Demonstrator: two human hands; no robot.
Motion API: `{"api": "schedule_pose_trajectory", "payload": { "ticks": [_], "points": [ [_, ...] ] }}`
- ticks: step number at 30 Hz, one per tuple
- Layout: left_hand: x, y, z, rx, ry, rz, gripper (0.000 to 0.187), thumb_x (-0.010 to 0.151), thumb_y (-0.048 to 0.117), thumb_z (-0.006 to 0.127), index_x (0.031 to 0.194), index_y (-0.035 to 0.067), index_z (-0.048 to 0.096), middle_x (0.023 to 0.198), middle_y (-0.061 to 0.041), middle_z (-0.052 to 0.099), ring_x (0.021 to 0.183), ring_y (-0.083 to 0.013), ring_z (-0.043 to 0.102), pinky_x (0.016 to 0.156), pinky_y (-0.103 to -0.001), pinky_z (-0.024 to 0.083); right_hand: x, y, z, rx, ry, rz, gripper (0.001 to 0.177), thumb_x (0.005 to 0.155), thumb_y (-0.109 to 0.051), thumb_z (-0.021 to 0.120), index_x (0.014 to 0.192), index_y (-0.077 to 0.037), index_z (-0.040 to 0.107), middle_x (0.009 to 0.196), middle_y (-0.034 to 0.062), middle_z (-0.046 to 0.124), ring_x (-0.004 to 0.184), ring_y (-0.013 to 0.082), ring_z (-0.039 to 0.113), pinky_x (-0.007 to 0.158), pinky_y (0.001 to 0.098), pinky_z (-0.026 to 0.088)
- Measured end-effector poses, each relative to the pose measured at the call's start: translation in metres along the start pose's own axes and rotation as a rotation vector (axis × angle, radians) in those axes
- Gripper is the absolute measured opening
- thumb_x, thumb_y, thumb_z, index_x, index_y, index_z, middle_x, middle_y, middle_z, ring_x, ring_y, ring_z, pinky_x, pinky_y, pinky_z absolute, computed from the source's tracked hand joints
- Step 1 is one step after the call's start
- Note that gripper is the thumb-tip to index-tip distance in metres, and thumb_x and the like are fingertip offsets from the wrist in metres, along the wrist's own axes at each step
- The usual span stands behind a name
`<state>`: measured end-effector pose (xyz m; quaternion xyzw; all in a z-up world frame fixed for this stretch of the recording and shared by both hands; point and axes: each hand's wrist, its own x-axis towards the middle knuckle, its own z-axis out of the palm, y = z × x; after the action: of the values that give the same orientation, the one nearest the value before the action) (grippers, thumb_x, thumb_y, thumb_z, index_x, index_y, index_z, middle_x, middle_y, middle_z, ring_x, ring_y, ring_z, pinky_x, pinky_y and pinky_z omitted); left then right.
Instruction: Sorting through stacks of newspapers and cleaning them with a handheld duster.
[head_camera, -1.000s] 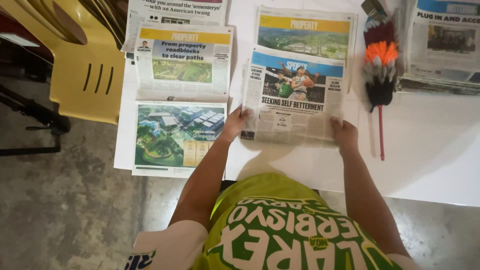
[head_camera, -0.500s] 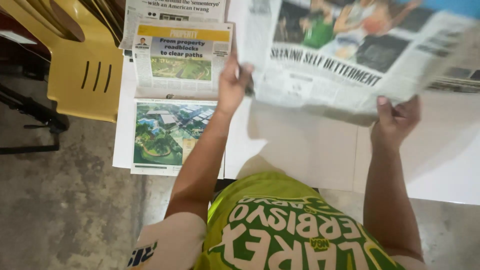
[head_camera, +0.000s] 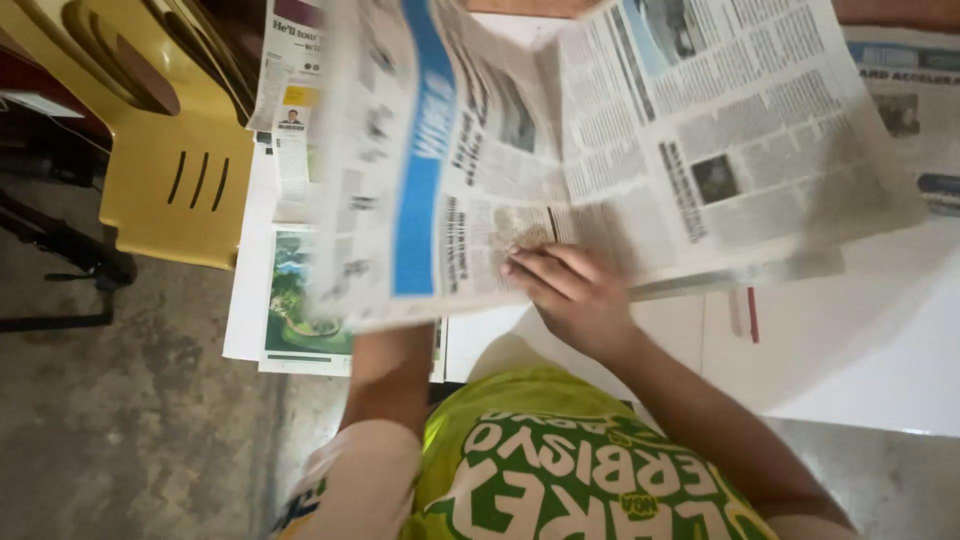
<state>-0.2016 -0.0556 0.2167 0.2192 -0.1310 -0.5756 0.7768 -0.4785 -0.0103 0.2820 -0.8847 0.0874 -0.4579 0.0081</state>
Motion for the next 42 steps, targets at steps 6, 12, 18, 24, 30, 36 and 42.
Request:
{"api": "schedule_pose_trajectory", "payload": {
  "ticks": [6,12,18,24,30,36,42],
  "points": [
    [-0.055,0.015,-0.133,0.118,0.419,-0.429,0.118,0.077,0.091,0.042,0.165,0.017,0.014,0.167,-0.028,0.016,0.151,-0.0534,0.022,0.124,-0.067,0.014,-0.119,0.018,0.075,-0.111,-0.241,0.175,0.024,0.089,-0.007,0.071,0.112,-0.015,0.076,0.105,0.0062,0.074,0.094,0.0298,0.068,0.069,0.0363,0.055],
    [-0.026,-0.019,-0.239,0.985,0.477,-0.606,0.075,0.086,0.074,0.071,0.144,0.027,0.060,0.119,-0.013,0.072,0.107,-0.0367,0.071,0.085,-0.050,0.056,-0.104,0.001,0.075,-0.084,-1.242,0.578,0.067,0.094,-0.076,0.046,0.144,-0.031,0.053,0.147,-0.0014,0.056,0.142,0.0285,0.040,0.096,0.0503,0.049],
    [-0.002,-0.050,-0.247,1.506,0.396,-0.378,0.071,0.069,0.052,0.095,0.128,0.027,0.065,0.102,-0.002,0.074,0.096,-0.0234,0.073,0.077,-0.043,0.060,-0.181,0.093,0.033,0.006,-0.324,1.140,0.046,0.094,-0.022,0.075,0.135,-0.006,0.062,0.136,0.0206,0.056,0.133,0.0419,0.049,0.104,0.0568,0.043],
    [-0.021,-0.029,-0.189,1.399,0.434,-0.518,0.067,0.101,0.038,0.061,0.155,0.004,0.042,0.146,-0.028,0.053,0.135,-0.0418,0.054,0.109,-0.057,0.045,-0.324,0.176,-0.017,-0.510,-0.372,1.503,0.077,0.096,-0.038,0.071,0.156,-0.006,0.036,0.155,0.0245,0.029,0.141,0.0474,0.028,0.116,0.0609,0.029],
    [-0.030,-0.027,-0.168,1.267,0.382,-0.372,0.085,0.093,0.042,0.078,0.153,-0.001,0.036,0.148,-0.034,0.045,0.140,-0.0485,0.045,0.114,-0.061,0.039,-0.361,0.200,-0.018,-0.617,-0.344,1.545,0.068,0.087,-0.056,0.077,0.135,-0.009,0.067,0.111,0.0130,0.072,0.108,0.0401,0.061,0.087,0.0554,0.048],
    [-0.025,-0.014,-0.159,1.371,0.384,-0.447,0.090,0.088,0.059,0.079,0.154,0.011,0.042,0.144,-0.028,0.054,0.135,-0.0469,0.051,0.111,-0.061,0.043,-0.341,0.210,-0.036,-0.249,-0.420,1.654,0.101,0.080,-0.061,0.085,0.151,-0.003,0.042,0.114,0.0209,0.070,0.119,0.0414,0.062,0.101,0.0525,0.046],
    [-0.017,-0.019,-0.164,1.728,0.273,-0.422,0.074,0.089,0.040,0.072,0.153,0.010,0.047,0.145,-0.025,0.056,0.134,-0.0437,0.053,0.110,-0.057,0.045,-0.259,0.175,-0.041,-0.006,-0.353,1.858,0.120,0.069,-0.052,0.091,0.161,-0.013,0.026,0.157,0.0349,0.025,0.147,0.0528,0.030,0.112,0.0673,0.034]
  ]
}}
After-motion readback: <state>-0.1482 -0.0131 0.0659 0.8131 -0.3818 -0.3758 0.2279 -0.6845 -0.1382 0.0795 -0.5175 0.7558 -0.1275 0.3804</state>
